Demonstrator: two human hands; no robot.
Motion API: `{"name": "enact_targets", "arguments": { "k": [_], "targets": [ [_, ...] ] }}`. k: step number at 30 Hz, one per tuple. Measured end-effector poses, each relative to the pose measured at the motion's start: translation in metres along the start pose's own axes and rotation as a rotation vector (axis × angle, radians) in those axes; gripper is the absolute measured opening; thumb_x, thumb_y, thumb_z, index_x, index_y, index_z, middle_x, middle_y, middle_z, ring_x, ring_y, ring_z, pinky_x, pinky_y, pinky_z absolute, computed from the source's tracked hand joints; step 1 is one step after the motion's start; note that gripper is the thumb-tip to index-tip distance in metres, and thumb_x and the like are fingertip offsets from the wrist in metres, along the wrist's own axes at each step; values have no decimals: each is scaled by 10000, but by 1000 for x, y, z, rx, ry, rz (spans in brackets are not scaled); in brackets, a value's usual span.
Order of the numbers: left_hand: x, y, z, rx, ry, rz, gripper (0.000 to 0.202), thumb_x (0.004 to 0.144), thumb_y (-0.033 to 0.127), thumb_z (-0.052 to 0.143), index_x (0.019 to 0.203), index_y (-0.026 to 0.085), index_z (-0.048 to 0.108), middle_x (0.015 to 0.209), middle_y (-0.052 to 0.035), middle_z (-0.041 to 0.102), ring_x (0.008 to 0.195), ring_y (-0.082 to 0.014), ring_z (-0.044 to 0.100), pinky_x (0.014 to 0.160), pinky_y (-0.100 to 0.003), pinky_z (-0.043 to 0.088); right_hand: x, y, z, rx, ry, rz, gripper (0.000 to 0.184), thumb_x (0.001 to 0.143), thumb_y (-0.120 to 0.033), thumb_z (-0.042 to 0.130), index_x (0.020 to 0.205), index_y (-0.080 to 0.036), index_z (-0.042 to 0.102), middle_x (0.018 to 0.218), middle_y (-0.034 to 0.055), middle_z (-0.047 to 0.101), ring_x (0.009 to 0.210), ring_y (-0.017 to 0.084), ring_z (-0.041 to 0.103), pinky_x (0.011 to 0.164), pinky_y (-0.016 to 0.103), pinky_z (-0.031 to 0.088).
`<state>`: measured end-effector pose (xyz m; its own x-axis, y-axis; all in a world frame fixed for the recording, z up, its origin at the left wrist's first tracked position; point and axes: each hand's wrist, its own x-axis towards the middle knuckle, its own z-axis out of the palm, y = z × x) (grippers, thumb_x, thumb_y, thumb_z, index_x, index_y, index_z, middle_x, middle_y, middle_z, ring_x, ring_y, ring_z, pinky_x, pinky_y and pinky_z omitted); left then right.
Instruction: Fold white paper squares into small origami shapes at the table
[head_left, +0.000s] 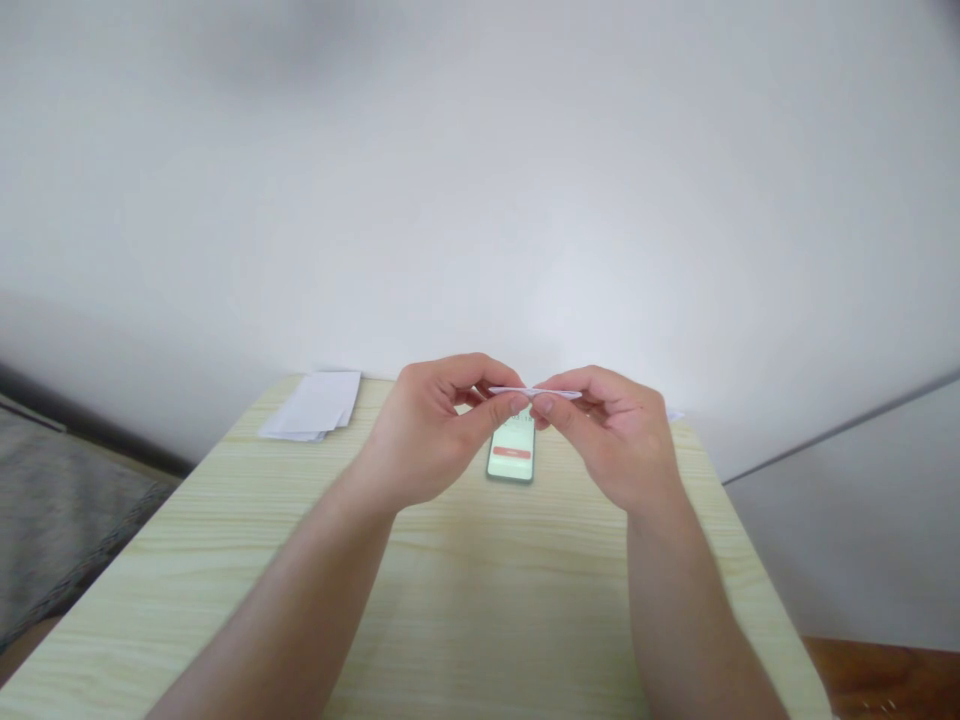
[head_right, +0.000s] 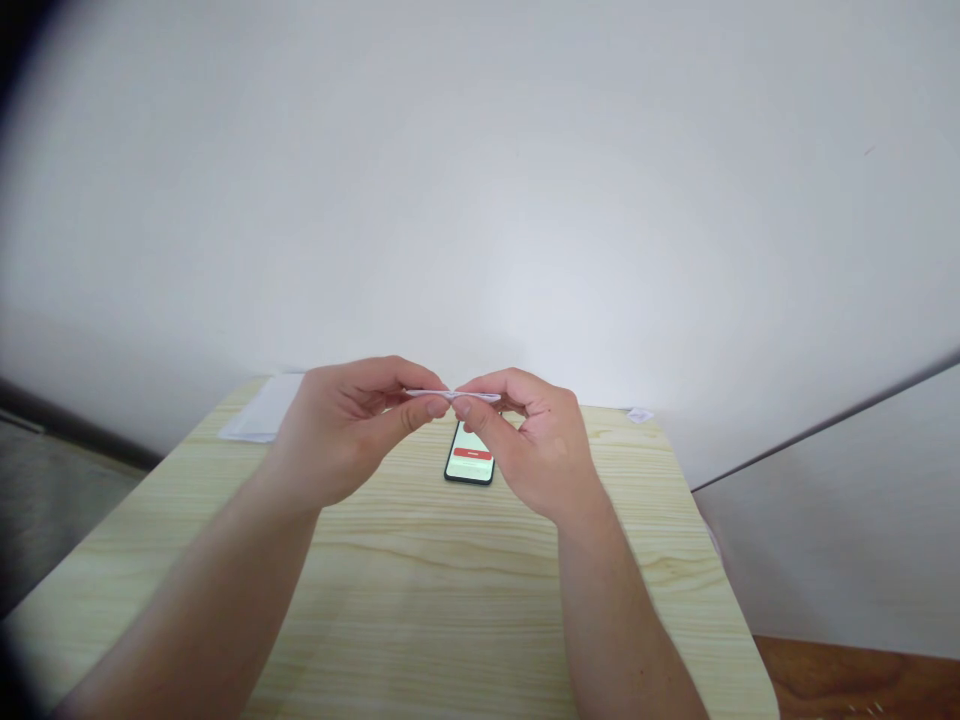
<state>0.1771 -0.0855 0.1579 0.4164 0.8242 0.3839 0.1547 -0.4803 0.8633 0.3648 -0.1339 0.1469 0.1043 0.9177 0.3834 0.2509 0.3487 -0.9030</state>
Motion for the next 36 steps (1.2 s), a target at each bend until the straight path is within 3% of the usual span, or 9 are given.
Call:
{"name": "enact_targets", "arguments": {
  "k": [5,10,19,29,36],
  "targets": [
    [0,-2,-1,48,-55,-18,215,955,381,646,912,190,736,800,-12,718,694,-131,588,589,-250,444,1,1,1,41,-12,19,152,869,-369,793,914,-224,783,752,20,758,718,171,716,653,298,578],
    [0,-3,-3,-46,-129,-53,258,974,419,613,943,179,701,825,-37,700,738,-157,597,614,-267,447,1,2,-1,146,-57,43,169,847,-367,815,928,-223,784,728,17,755,673,175,705,640,316,575],
    [1,-2,-3,-30,-65,-56,228,937,413,672,914,189,712,751,-13,651,692,-135,526,594,-253,409,1,-3,-4,-107,-67,32,193,888,-410,763,847,-224,798,740,17,749,666,147,638,569,263,469],
    [0,-2,-2,-119,-96,-62,280,958,452,622,952,193,728,831,-63,722,794,-194,652,660,-295,508,2,1,-5,32,-95,15,188,902,-392,746,878,-209,779,762,28,747,702,167,656,604,281,486],
    [0,-1,-2,-44,-90,-37,266,960,437,624,901,193,713,766,-35,675,713,-160,575,621,-275,454,1,1,-3,-33,-70,21,192,892,-406,745,865,-219,780,770,27,736,702,167,634,574,269,469]
  ]
}}
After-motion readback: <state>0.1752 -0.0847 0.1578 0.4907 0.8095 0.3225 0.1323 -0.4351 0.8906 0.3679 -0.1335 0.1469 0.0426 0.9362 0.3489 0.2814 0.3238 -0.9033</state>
